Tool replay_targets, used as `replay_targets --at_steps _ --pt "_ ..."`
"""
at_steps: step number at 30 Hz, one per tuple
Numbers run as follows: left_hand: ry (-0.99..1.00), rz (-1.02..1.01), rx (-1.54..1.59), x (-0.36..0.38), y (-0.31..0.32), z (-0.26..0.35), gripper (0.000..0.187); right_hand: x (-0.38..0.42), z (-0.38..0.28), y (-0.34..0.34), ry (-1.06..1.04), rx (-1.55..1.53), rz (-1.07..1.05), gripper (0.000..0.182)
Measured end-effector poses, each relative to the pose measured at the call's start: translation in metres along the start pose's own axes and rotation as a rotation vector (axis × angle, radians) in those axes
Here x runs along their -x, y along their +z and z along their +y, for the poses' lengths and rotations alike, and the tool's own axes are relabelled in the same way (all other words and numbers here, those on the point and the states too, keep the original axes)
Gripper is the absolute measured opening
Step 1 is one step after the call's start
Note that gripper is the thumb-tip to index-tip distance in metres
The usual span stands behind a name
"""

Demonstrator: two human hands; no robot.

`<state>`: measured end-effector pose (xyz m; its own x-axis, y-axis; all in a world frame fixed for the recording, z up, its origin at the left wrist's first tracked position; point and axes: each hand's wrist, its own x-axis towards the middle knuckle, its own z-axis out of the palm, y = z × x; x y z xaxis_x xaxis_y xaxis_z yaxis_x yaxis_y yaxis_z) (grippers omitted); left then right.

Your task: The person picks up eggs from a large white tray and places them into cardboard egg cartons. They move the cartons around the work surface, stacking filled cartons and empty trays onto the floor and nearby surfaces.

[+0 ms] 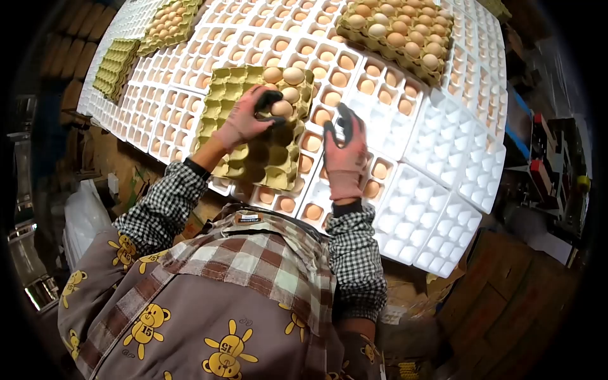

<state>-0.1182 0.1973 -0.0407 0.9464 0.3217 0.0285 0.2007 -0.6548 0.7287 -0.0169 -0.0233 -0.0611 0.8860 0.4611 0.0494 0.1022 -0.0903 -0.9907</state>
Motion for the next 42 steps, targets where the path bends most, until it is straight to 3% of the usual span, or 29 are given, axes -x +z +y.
replay_targets --at_steps 1,2,3,5,6,7,8,9,10,11,13,14,15,16,17,19,21,22,23,24,25,27,29,31,33,35,38,42 --pt "-0.111 0.085 0.566 0.006 -0.004 -0.008 0.051 -0.014 -0.005 0.019 -0.059 -0.055 -0.078 0.054" --pt "-0.267 0.101 0.978 0.008 -0.023 -0.002 0.045 -0.026 -0.017 0.038 -0.205 0.308 -0.162 0.054" --pt "-0.371 0.125 1.201 0.011 -0.035 -0.001 0.047 -0.036 -0.026 0.055 -0.349 0.672 -0.245 0.055" --pt "-0.487 0.09 0.776 0.004 -0.047 -0.013 0.048 -0.053 -0.013 0.082 -0.391 1.052 -0.334 0.053" --pt "-0.349 0.045 0.402 0.0 -0.047 -0.015 0.049 -0.065 -0.007 0.081 -0.291 0.872 -0.327 0.047" --pt "-0.203 0.006 0.028 -0.01 -0.042 -0.017 0.051 -0.07 0.0 0.081 -0.193 0.642 -0.233 0.038" --pt "-0.03 0.091 -0.345 -0.014 -0.029 -0.017 0.056 -0.076 0.009 0.077 0.045 0.151 -0.194 0.033" --pt "-0.057 -0.046 -0.58 -0.019 -0.025 -0.009 0.06 -0.077 0.013 0.071 0.298 -0.337 -0.155 0.029" --pt "-0.097 -0.034 -0.547 -0.02 -0.026 -0.011 0.061 -0.079 0.01 0.064 0.38 -0.777 -0.138 0.025" --pt "-0.128 -0.029 -0.519 -0.024 -0.026 -0.016 0.062 -0.082 0.006 0.056 0.404 -0.891 -0.187 0.024" --pt "-0.146 0.132 -0.103 -0.027 -0.032 -0.037 0.059 -0.1 -0.003 0.057 0.443 -0.458 -0.225 0.033" --pt "-0.077 0.258 -0.016 -0.026 -0.033 -0.041 0.056 -0.108 -0.008 0.062 -0.043 0.018 -0.309 0.046" --pt "-0.014 0.233 -0.203 -0.033 -0.041 -0.032 0.053 -0.11 -0.014 0.073 -0.238 0.422 -0.278 0.051" --pt "0.008 0.191 -0.394 -0.04 -0.044 -0.029 0.052 -0.111 -0.021 0.079 -0.269 0.782 -0.388 0.054" --pt "0.039 0.156 -0.582 -0.049 -0.043 -0.027 0.05 -0.119 -0.011 0.089 -0.275 0.902 -0.456 0.053" --pt "-0.01 -0.048 -0.745 -0.065 -0.044 -0.011 0.048 -0.117 -0.02 0.078 -0.1 0.603 -0.348 0.047" --pt "-0.023 -0.132 -0.809 -0.071 -0.045 -0.003 0.047 -0.104 0.001 0.054 0.099 -0.092 -0.15 0.047" --pt "-0.094 -0.171 -0.8 -0.074 -0.047 0.0 0.049 -0.093 -0.006 0.033 0.244 -0.285 -0.02 0.044" --pt "-0.167 -0.199 -0.796 -0.078 -0.045 0.001 0.051 -0.081 0.004 0.011 0.163 -0.193 0.17 0.039" --pt "-0.118 -0.136 -0.707 -0.08 -0.047 -0.011 0.052 -0.071 0.01 -0.006 0.212 -0.322 0.365 0.039" --pt "-0.157 -0.165 -0.6 -0.085 -0.051 -0.026 0.056 -0.065 0.033 -0.025 0.1 -0.105 0.511 0.042" --pt "-0.116 0.004 -0.473 -0.085 -0.055 -0.019 0.057 -0.062 0.042 -0.064 0.099 0.48 0.33 0.043" --pt "0.02 0.052 -0.315 -0.088 -0.038 0.005 0.057 -0.061 0.046 -0.082 0.103 0.578 0.187 0.052" --pt "0.063 -0.08 -0.245 -0.092 0.001 0.062 0.051 -0.067 0.057 -0.09 0.045 0.584 0.35 0.049" --pt "0.098 -0.169 -0.399 -0.101 0.053 0.087 0.045 -0.07 0.06 -0.09 0.129 0.95 0.403 0.048" --pt "0.076 -0.214 -0.495 -0.108 0.101 0.082 0.04 -0.059 0.093 -0.095 0.063 0.906 0.309 0.044" --pt "0.234 -0.076 -0.317 -0.086 0.12 0.072 0.037 -0.04 0.104 -0.109 -0.026 0.797 0.262 0.038" --pt "0.043 -0.408 -0.433 -0.075 0.129 0.089 0.051 -0.036 0.098 -0.101 -0.062 0.807 0.346 0.039"
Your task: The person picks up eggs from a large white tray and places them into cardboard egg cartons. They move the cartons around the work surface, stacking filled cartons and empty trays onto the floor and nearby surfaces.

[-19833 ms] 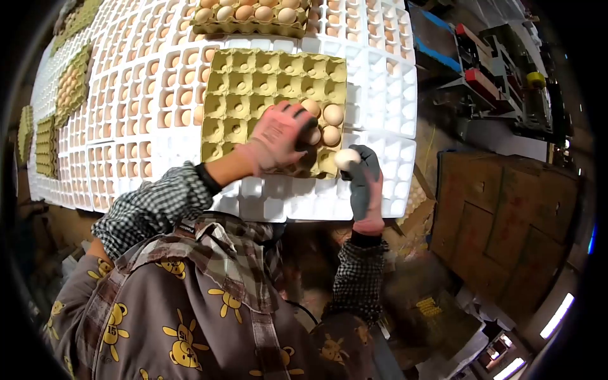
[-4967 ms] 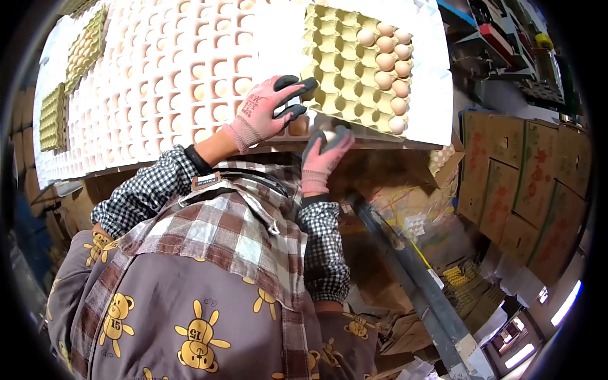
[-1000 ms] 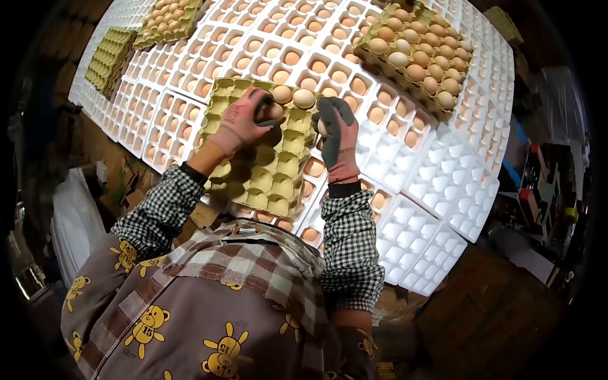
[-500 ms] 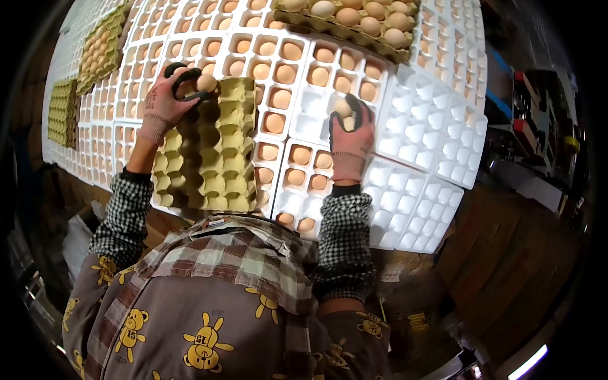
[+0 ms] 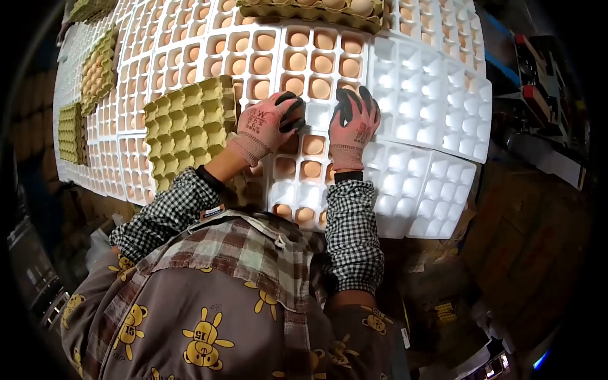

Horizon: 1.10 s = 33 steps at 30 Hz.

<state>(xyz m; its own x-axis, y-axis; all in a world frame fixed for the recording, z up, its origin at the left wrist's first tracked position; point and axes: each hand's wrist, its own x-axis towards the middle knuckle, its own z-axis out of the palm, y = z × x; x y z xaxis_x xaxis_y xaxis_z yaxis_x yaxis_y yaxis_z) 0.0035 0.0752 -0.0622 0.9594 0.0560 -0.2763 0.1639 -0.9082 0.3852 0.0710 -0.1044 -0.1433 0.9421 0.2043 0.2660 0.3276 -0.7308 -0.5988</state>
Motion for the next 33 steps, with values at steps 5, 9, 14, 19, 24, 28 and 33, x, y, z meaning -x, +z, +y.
replay_targets --at_steps 5,9,14,19,24,28,33 --pt "0.365 0.203 0.08 -0.013 0.034 0.013 0.069 0.003 0.005 0.001 0.012 -0.172 0.102 0.045" --pt "0.181 0.208 0.069 0.02 0.016 0.002 0.07 0.006 -0.005 -0.019 -0.168 0.001 -0.121 0.041" --pt "-0.044 0.277 0.077 0.155 -0.04 -0.063 0.075 0.005 -0.01 -0.01 -0.198 0.185 -0.196 0.026" --pt "-0.335 -0.133 -0.444 0.26 -0.03 -0.11 0.085 0.004 -0.014 -0.013 -0.272 -0.068 -0.032 0.048" --pt "-0.168 0.438 -0.434 0.268 -0.033 -0.11 0.057 0.011 -0.009 -0.01 -0.145 -0.428 0.021 0.043" --pt "-0.309 0.723 -0.446 0.309 -0.1 -0.124 0.052 0.025 -0.016 -0.027 -0.144 -0.43 -0.097 0.041" --pt "-0.743 1.022 -0.795 0.368 -0.192 -0.27 0.056 0.076 -0.068 -0.041 0.186 -0.64 -0.224 0.04"
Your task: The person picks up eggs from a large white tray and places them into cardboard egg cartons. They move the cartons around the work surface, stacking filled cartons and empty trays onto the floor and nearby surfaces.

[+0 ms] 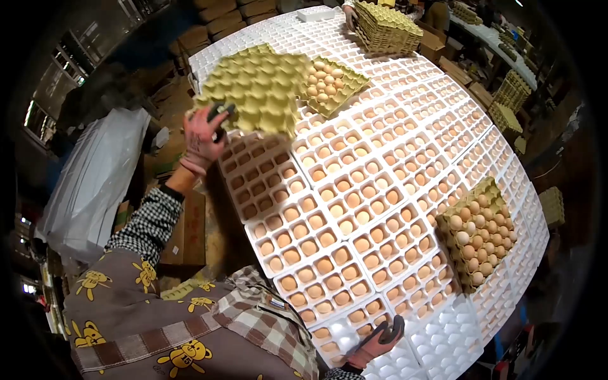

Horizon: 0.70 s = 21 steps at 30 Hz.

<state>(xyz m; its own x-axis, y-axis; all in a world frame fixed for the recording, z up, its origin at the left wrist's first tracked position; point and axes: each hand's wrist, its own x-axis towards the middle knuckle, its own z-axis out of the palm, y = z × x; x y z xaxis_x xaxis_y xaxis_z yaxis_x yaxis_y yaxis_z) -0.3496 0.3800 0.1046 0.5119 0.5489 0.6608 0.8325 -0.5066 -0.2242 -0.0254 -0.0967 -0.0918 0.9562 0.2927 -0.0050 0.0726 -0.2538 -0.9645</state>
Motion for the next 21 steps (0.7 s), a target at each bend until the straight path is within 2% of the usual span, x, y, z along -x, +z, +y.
replay_targets --at_steps 2,6,9,12,13,14,17,18,20,21 --pt "-0.126 0.058 -0.15 -0.046 0.052 -0.062 0.055 0.024 -0.015 0.011 -0.042 0.123 -0.074 0.039" --pt "-0.457 -0.148 -0.37 -0.141 0.144 -0.143 0.053 0.074 -0.028 0.056 0.058 0.017 0.059 0.038" --pt "-0.516 -0.291 -0.33 -0.176 0.214 -0.166 0.05 0.099 -0.064 0.086 0.171 0.207 -0.01 0.035" --pt "-0.398 -0.696 -0.184 -0.159 0.309 -0.175 0.067 0.112 -0.098 0.117 0.264 0.144 -0.048 0.036" --pt "-0.383 -1.008 -0.086 -0.155 0.325 -0.169 0.081 0.113 -0.094 0.118 0.284 0.198 -0.085 0.037" --pt "-0.485 -0.976 -0.048 -0.146 0.338 -0.16 0.086 0.114 -0.089 0.122 0.256 0.25 -0.046 0.032" --pt "-0.446 -0.903 -0.13 -0.134 0.359 -0.163 0.089 0.097 -0.104 0.141 0.319 0.338 -0.032 0.03" --pt "-0.476 -0.883 -0.117 -0.13 0.365 -0.17 0.09 0.09 -0.101 0.142 0.283 0.389 -0.083 0.029" --pt "-0.363 -0.748 -0.178 -0.122 0.374 -0.18 0.07 0.076 -0.085 0.134 0.19 0.409 -0.131 0.025" --pt "-0.29 -0.689 -0.157 -0.122 0.378 -0.184 0.063 0.064 -0.082 0.129 0.216 0.437 -0.139 0.026"
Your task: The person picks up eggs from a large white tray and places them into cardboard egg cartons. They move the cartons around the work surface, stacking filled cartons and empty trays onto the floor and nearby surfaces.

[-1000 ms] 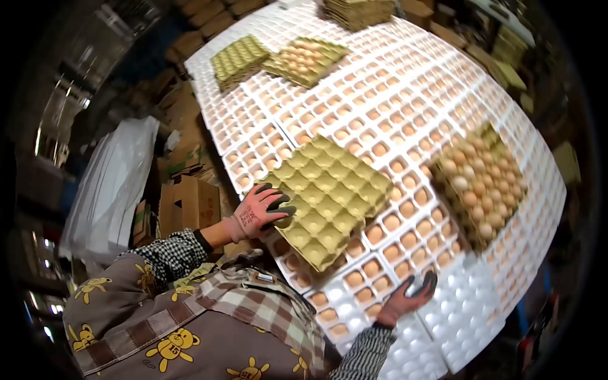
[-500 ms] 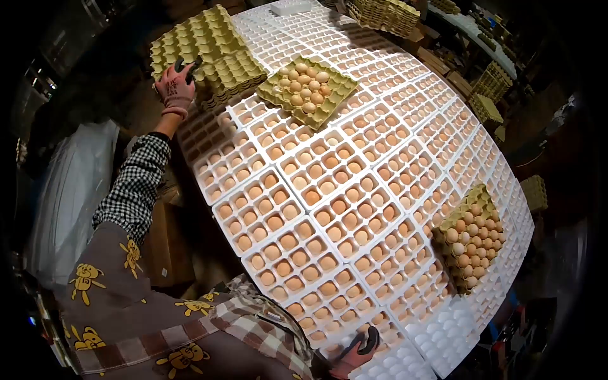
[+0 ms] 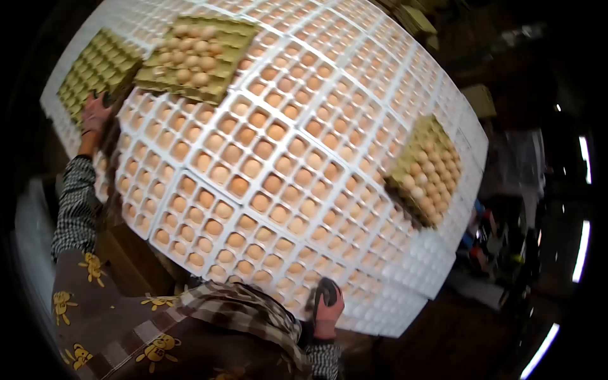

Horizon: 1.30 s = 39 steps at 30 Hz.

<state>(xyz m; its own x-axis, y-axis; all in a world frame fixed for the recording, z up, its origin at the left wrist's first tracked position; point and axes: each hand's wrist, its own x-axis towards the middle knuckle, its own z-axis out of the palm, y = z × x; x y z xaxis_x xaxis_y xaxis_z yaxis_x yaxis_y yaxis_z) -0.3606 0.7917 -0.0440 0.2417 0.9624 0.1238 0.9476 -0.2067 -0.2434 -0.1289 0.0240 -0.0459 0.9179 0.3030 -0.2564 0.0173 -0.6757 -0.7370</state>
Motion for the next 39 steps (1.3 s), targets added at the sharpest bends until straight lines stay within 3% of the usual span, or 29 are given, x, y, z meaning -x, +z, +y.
replay_targets --at_steps 1,2,3,4,5,7,9,10,11,12,13,15,16,17,18,20,21,23,24,25,26,27,28,29,30,32,34,36,39 --pt "0.071 -0.035 0.091 -0.023 0.021 -0.016 0.067 -0.014 -0.009 -0.009 -0.042 0.038 0.009 0.028" --pt "-0.023 -0.14 0.032 -0.012 -0.01 0.007 0.074 -0.029 -0.014 -0.021 -0.009 0.052 0.055 0.032" --pt "0.088 -0.027 -0.132 -0.036 0.024 0.002 0.083 -0.045 -0.006 -0.034 -0.054 0.06 0.108 0.037" --pt "-0.144 -0.137 -0.226 -0.052 0.057 -0.01 0.089 -0.061 0.012 -0.051 -0.044 0.059 0.2 0.042" --pt "-0.26 -0.125 -0.197 -0.027 0.03 0.026 0.087 -0.082 0.025 -0.071 -0.044 0.052 0.271 0.049" --pt "-0.081 0.206 -0.052 0.016 0.008 0.086 0.072 -0.132 0.046 -0.114 -0.091 -0.211 0.42 0.048" --pt "0.538 0.28 0.6 0.037 0.032 0.153 0.053 -0.19 0.046 -0.158 -0.062 -0.378 0.528 0.041" --pt "0.645 0.007 1.099 0.106 -0.03 0.236 0.039 -0.223 0.06 -0.177 -0.066 -0.537 0.493 0.042" --pt "0.598 -0.353 1.328 0.154 -0.075 0.301 0.035 -0.258 0.07 -0.194 -0.069 -0.699 0.454 0.046" --pt "0.639 -0.51 1.448 0.175 -0.067 0.358 0.032 -0.296 0.075 -0.206 -0.027 -0.705 0.434 0.048" --pt "0.641 -0.705 1.669 0.227 -0.116 0.424 0.032 -0.33 0.077 -0.215 0.019 -0.713 0.417 0.05" --pt "0.781 -0.902 1.454 0.263 -0.145 0.53 0.041 -0.381 0.066 -0.219 0.017 -0.705 0.378 0.054" --pt "0.703 -1.005 1.571 0.278 -0.15 0.583 0.044 -0.395 0.059 -0.215 -0.007 -0.752 0.272 0.054" --pt "0.492 -1.157 1.625 0.297 -0.167 0.629 0.055 -0.408 0.058 -0.213 -0.036 -0.796 0.167 0.054" --pt "0.334 -1.401 1.581 0.308 -0.176 0.667 0.064 -0.426 0.068 -0.216 -0.025 -0.824 0.174 0.054" --pt "0.646 -1.252 1.422 0.319 -0.156 0.715 0.064 -0.458 0.097 -0.209 0.033 -0.766 0.151 0.052" --pt "0.317 -1.288 1.473 0.344 -0.181 0.721 0.059 -0.469 0.115 -0.202 0.068 -0.733 0.132 0.051" --pt "0.88 -0.854 1.302 0.336 -0.175 0.719 0.052 -0.482 0.138 -0.192 0.105 -0.677 0.104 0.05" --pt "1.065 -0.676 1.328 0.325 -0.149 0.724 0.055 -0.483 0.14 -0.194 0.1 -0.65 0.11 0.049" --pt "0.533 -1.198 1.561 0.34 -0.186 0.709 0.056 -0.467 0.125 -0.192 -0.015 -0.786 0.127 0.044" --pt "0.37 -1.288 1.605 0.347 -0.198 0.699 0.057 -0.462 0.123 -0.19 -0.016 -0.668 0.185 0.049" --pt "0.44 -1.213 1.675 0.342 -0.185 0.701 0.054 -0.451 0.12 -0.184 0.028 -0.462 0.29 0.054" --pt "0.503 -1.189 1.839 0.367 -0.214 0.676 0.049 -0.433 0.114 -0.181 0.094 -0.289 0.4 0.06" --pt "0.676 -1.124 1.896 0.357 -0.196 0.667 0.046 -0.412 0.105 -0.171 0.149 -0.212 0.466 0.065" --pt "0.801 -0.877 1.74 0.331 -0.157 0.659 0.043 -0.384 0.09 -0.17 0.035 -0.334 0.459 0.057" --pt "0.903 -0.645 1.65 0.334 -0.137 0.607 0.041 -0.332 0.072 -0.146 -0.031 -0.527 0.533 0.055" --pt "0.958 -0.449 1.577 0.337 -0.111 0.547 0.041 -0.289 0.081 -0.112 -0.119 -0.394 0.619 0.054" --pt "0.866 -0.47 1.619 0.358 -0.119 0.479 0.038 -0.216 0.047 -0.105 -0.042 -0.507 0.456 0.054" --pt "0.403 -0.934 1.83 0.39 -0.147 0.383 0.039 -0.151 0.048 -0.049 -0.066 -0.397 0.495 0.058"
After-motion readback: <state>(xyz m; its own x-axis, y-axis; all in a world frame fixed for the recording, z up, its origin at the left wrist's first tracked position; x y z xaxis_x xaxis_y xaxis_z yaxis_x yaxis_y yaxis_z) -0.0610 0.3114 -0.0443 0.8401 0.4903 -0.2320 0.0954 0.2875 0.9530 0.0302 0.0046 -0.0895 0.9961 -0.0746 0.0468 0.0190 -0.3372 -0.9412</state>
